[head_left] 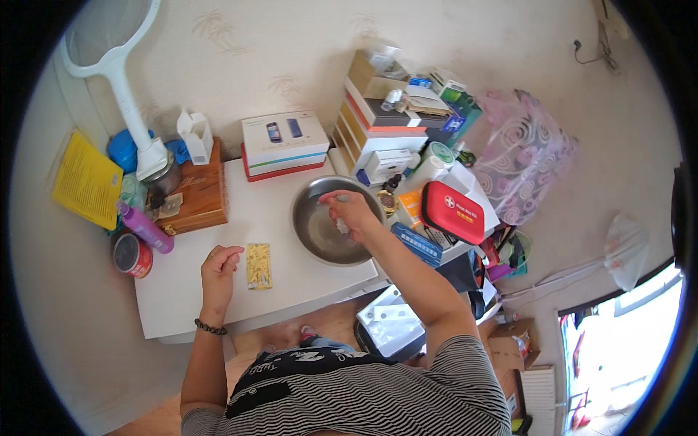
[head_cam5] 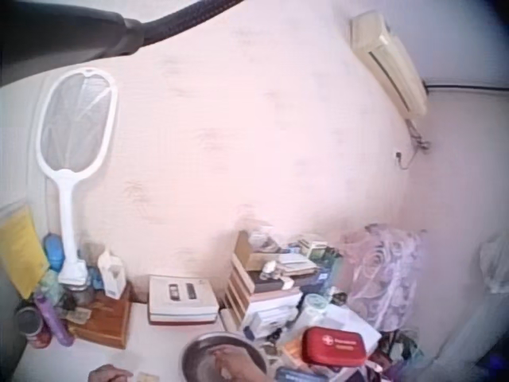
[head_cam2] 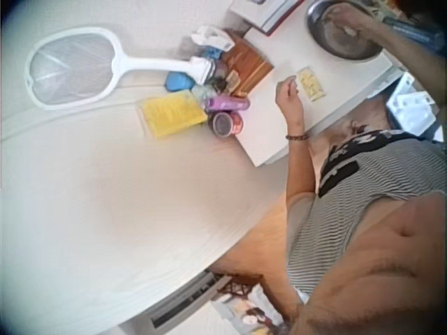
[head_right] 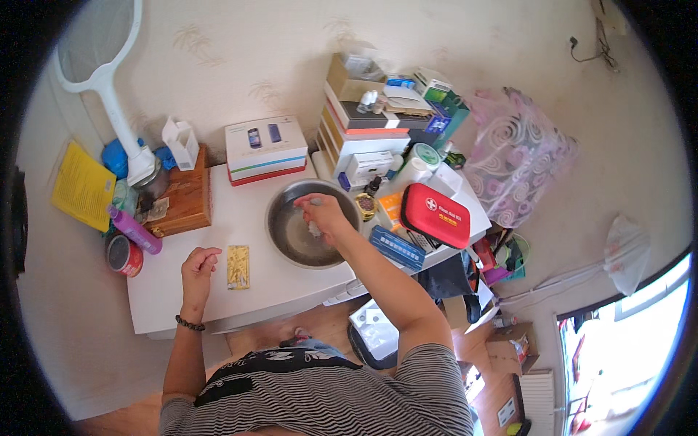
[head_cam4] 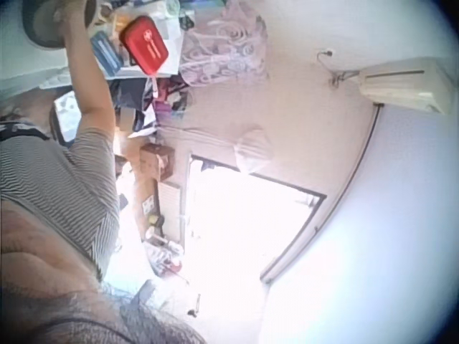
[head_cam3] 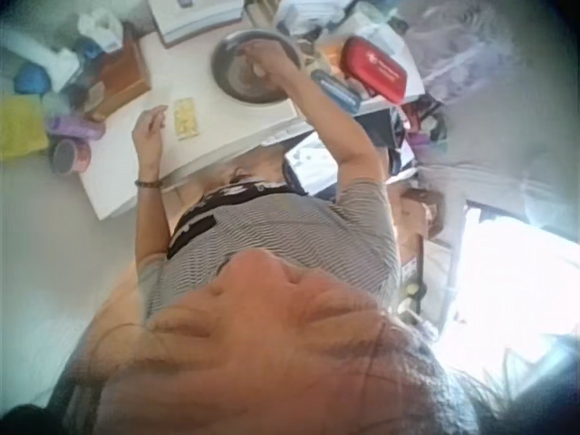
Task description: The person organizes a cluttered white cabinet by wiping surfaces with a cloth, stacking boxes, and moving various items like a first aid kit, a metal bowl, and a mosquito racket. They also open a small tin to inspect its contents and handle a receipt.
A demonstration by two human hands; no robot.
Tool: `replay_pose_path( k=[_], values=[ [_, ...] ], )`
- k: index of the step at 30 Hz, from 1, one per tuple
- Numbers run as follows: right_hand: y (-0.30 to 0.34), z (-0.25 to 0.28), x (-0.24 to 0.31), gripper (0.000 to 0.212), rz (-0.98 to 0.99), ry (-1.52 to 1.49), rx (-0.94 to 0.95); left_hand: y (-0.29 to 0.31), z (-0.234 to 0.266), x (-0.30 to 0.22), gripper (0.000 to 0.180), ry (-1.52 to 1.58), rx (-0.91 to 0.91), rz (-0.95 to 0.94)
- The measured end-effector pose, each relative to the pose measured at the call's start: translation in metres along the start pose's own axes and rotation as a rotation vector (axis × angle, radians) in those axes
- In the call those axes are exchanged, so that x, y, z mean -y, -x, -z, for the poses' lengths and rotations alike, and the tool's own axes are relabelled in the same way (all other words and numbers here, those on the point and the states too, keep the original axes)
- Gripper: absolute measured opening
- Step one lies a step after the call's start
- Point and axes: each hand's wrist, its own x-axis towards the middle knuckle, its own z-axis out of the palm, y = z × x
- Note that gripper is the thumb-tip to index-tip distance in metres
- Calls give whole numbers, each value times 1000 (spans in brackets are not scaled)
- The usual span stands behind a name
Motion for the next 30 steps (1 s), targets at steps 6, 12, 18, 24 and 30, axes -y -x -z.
replay_pose_path(
  k=[6, 12, 18, 24, 30],
  values=[
    [3, -3, 2, 18, 2, 56, -98, -9, -12, -7, 21, -243, 55, -131],
    [0, 10, 7, 17, 39, 38, -76, -14, -19, -14, 15, -346, 127, -174],
    [23, 28, 34, 45, 88, -40, 57, -14, -29, -1, 9, -386, 186, -245],
    [4, 37, -11, 55, 380, 624, -69, -5, -35, 8, 11, -433, 201, -216],
    [29, 30, -5, 38, 576, 1065, -10, -1, -34, -13, 23, -777, 228, -528]
  ],
)
